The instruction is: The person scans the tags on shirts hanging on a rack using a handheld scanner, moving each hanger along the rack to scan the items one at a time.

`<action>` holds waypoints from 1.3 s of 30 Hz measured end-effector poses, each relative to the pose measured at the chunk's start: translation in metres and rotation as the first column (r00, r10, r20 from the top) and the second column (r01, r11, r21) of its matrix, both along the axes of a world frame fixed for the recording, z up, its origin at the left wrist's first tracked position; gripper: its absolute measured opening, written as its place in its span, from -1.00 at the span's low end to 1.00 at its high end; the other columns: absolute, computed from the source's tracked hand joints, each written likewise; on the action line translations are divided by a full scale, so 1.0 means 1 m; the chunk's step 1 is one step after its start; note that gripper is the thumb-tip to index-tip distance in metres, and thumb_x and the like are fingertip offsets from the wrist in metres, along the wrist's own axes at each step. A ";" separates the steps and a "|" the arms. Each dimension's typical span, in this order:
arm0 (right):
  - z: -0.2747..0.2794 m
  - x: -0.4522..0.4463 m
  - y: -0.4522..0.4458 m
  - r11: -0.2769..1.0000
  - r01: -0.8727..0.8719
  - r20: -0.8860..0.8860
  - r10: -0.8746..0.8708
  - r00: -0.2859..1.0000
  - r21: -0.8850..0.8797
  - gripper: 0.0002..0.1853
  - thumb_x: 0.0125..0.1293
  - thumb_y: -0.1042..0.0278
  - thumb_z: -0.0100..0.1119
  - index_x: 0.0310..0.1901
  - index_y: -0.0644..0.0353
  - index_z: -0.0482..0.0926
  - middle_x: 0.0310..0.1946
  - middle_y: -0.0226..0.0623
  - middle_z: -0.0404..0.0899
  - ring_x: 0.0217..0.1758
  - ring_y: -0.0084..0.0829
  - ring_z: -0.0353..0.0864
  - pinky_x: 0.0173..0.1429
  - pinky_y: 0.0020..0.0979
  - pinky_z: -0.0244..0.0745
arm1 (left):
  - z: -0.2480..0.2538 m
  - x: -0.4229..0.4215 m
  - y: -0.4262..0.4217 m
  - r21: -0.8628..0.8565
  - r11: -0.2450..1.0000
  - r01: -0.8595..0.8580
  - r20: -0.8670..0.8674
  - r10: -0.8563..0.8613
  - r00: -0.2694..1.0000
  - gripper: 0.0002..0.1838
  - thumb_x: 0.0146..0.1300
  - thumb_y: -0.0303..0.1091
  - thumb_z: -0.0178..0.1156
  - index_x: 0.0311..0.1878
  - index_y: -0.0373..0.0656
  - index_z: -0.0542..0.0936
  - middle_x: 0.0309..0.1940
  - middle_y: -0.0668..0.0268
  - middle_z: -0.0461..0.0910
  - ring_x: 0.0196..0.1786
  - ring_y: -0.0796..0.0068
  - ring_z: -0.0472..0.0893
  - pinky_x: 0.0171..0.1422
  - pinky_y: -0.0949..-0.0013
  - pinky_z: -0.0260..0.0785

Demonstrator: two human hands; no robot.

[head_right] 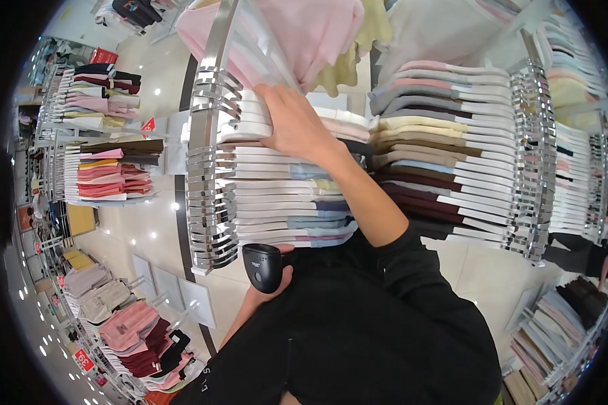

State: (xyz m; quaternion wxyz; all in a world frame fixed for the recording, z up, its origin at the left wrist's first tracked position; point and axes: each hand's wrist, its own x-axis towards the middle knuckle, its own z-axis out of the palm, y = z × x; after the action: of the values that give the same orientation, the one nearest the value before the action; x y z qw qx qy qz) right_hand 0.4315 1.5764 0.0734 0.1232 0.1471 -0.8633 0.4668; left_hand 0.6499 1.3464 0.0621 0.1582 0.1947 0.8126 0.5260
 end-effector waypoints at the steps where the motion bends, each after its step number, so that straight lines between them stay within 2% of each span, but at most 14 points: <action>1: 0.003 -0.001 0.000 0.999 0.023 0.005 -0.024 1.000 0.040 -0.10 -0.06 0.31 0.59 0.35 0.21 0.33 0.10 0.08 0.49 0.23 0.12 0.44 0.31 -0.06 0.35 | 0.000 0.000 -0.001 -0.002 1.000 0.003 0.002 -0.003 1.000 -0.60 0.14 -0.55 0.31 0.10 -0.24 0.61 0.01 0.19 0.67 0.09 0.25 0.65 0.19 0.29 0.47; 9: 0.000 0.003 0.007 0.999 0.023 -0.036 -0.022 0.999 0.031 -0.04 -0.05 0.21 0.62 0.41 0.20 0.31 0.20 0.06 0.48 0.29 0.09 0.40 0.40 -0.06 0.29 | 0.000 -0.002 0.002 -0.025 1.000 0.009 -0.021 -0.009 1.000 -0.58 0.11 -0.56 0.31 0.10 -0.24 0.61 0.00 0.17 0.67 0.08 0.22 0.66 0.19 0.27 0.48; 12: -0.007 0.018 0.006 0.983 0.157 -0.075 -0.150 0.986 0.091 -0.02 -0.02 0.18 0.61 0.44 0.19 0.29 0.24 0.04 0.47 0.36 0.06 0.35 0.46 -0.05 0.21 | 0.000 0.000 0.002 -0.024 1.000 -0.008 -0.064 0.006 0.998 -0.57 0.10 -0.56 0.31 0.10 -0.23 0.61 -0.01 0.17 0.67 0.08 0.22 0.65 0.18 0.26 0.47; 14: -0.013 0.027 0.004 0.932 0.343 -0.024 -0.342 0.939 0.119 -0.06 0.00 0.17 0.59 0.42 0.21 0.32 0.26 0.00 0.46 0.41 0.05 0.31 0.49 -0.05 0.17 | 0.002 0.001 0.003 -0.030 0.999 -0.021 -0.074 0.018 0.997 -0.57 0.10 -0.55 0.32 0.10 -0.23 0.61 -0.01 0.17 0.67 0.06 0.21 0.65 0.15 0.25 0.47; 20: -0.028 0.016 0.019 0.992 0.112 -0.034 -0.110 0.993 0.053 -0.14 0.02 0.18 0.56 0.37 0.25 0.41 0.33 -0.06 0.45 0.44 0.01 0.32 0.51 -0.08 0.19 | -0.005 0.009 0.007 -0.070 0.996 -0.063 -0.108 0.055 0.993 -0.56 0.11 -0.53 0.32 0.12 -0.22 0.60 -0.03 0.18 0.65 0.03 0.20 0.63 0.11 0.23 0.45; 24: -0.030 0.024 0.022 0.975 0.183 0.006 -0.185 0.983 0.125 -0.15 0.03 0.17 0.56 0.36 0.25 0.42 0.33 -0.04 0.46 0.43 0.00 0.34 0.50 -0.11 0.23 | 0.003 0.019 0.012 -0.112 0.984 -0.136 -0.006 0.136 0.991 -0.55 0.11 -0.54 0.33 0.13 -0.20 0.60 -0.05 0.23 0.61 0.01 0.28 0.60 0.09 0.26 0.44; 26: -0.038 0.031 0.021 0.971 0.225 -0.071 -0.220 0.973 0.075 -0.19 0.04 0.09 0.56 0.31 0.21 0.45 0.25 -0.09 0.52 0.35 -0.04 0.41 0.45 -0.09 0.24 | -0.002 0.022 0.011 -0.118 0.984 -0.135 -0.031 0.133 0.991 -0.54 0.10 -0.56 0.33 0.14 -0.19 0.60 -0.06 0.25 0.60 -0.02 0.31 0.59 0.08 0.28 0.44; 28: -0.035 0.041 0.022 0.967 0.241 -0.051 -0.238 0.970 0.076 -0.20 0.09 0.10 0.54 0.34 0.23 0.43 0.28 -0.06 0.50 0.38 -0.01 0.39 0.46 -0.10 0.26 | -0.008 0.025 0.010 -0.037 0.987 -0.158 -0.134 0.152 0.979 -0.52 0.09 -0.56 0.34 0.15 -0.18 0.60 -0.05 0.25 0.59 -0.03 0.32 0.58 0.07 0.28 0.43; 30: -0.027 0.054 0.024 0.957 0.278 -0.038 -0.276 0.960 0.085 -0.20 0.13 0.11 0.52 0.36 0.25 0.42 0.31 -0.03 0.47 0.40 0.03 0.37 0.47 -0.11 0.29 | -0.007 0.028 0.005 -0.021 0.991 -0.131 -0.122 0.128 0.984 -0.50 0.08 -0.57 0.35 0.16 -0.17 0.59 -0.05 0.25 0.59 -0.02 0.29 0.58 0.11 0.26 0.42; 33: -0.010 0.086 0.019 0.920 0.386 -0.082 -0.380 0.922 0.077 -0.23 0.12 0.08 0.52 0.31 0.26 0.44 0.24 -0.06 0.51 0.37 -0.05 0.41 0.47 -0.11 0.25 | -0.006 0.025 -0.011 -0.001 0.999 -0.047 -0.123 0.047 0.991 -0.52 0.09 -0.53 0.37 0.14 -0.15 0.62 0.10 0.14 0.53 0.18 0.18 0.51 0.28 0.19 0.35; 35: 0.006 0.122 0.008 0.887 0.462 -0.081 -0.459 0.885 0.011 -0.30 0.16 0.14 0.50 0.28 0.28 0.46 0.20 -0.04 0.52 0.30 -0.04 0.48 0.37 -0.12 0.38 | -0.011 0.021 -0.025 0.093 0.996 0.010 -0.027 -0.008 1.000 -0.55 0.09 -0.52 0.37 0.12 -0.15 0.63 0.15 0.12 0.50 0.24 0.17 0.49 0.31 0.18 0.34; 36: 0.011 0.145 0.000 0.887 0.458 -0.049 -0.460 0.886 -0.051 -0.36 0.19 0.24 0.46 0.26 0.28 0.47 0.14 -0.05 0.55 0.22 -0.07 0.53 0.31 -0.16 0.42 | -0.014 0.018 -0.031 0.178 0.983 0.033 0.071 -0.046 0.996 -0.57 0.10 -0.50 0.37 0.10 -0.15 0.64 0.19 0.10 0.48 0.29 0.16 0.46 0.34 0.17 0.33; 37: 0.015 0.171 -0.009 0.885 0.452 -0.015 -0.456 0.890 -0.114 -0.43 0.22 0.34 0.41 0.25 0.27 0.48 0.07 -0.07 0.58 0.14 -0.10 0.59 0.26 -0.20 0.46 | -0.011 0.012 -0.035 0.135 0.984 0.120 -0.039 -0.116 0.993 -0.60 0.12 -0.47 0.38 0.08 -0.17 0.63 0.21 0.12 0.49 0.31 0.16 0.48 0.37 0.16 0.33; 39: 0.001 0.224 -0.024 0.924 0.357 -0.006 -0.361 0.933 -0.141 -0.51 0.19 0.41 0.39 0.15 0.28 0.52 -0.08 -0.14 0.60 -0.08 -0.20 0.63 0.09 -0.28 0.54 | -0.016 0.013 -0.044 0.218 0.960 0.173 0.042 -0.186 0.982 -0.60 0.13 -0.47 0.38 0.08 -0.18 0.62 0.23 0.12 0.48 0.31 0.17 0.48 0.37 0.16 0.33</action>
State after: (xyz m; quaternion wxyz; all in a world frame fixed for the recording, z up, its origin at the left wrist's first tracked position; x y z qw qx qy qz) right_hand 0.6557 1.5523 0.0743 0.2302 -0.0147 -0.8393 0.4924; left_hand 0.6632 1.3024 0.0459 0.2084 0.2672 0.7250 0.5996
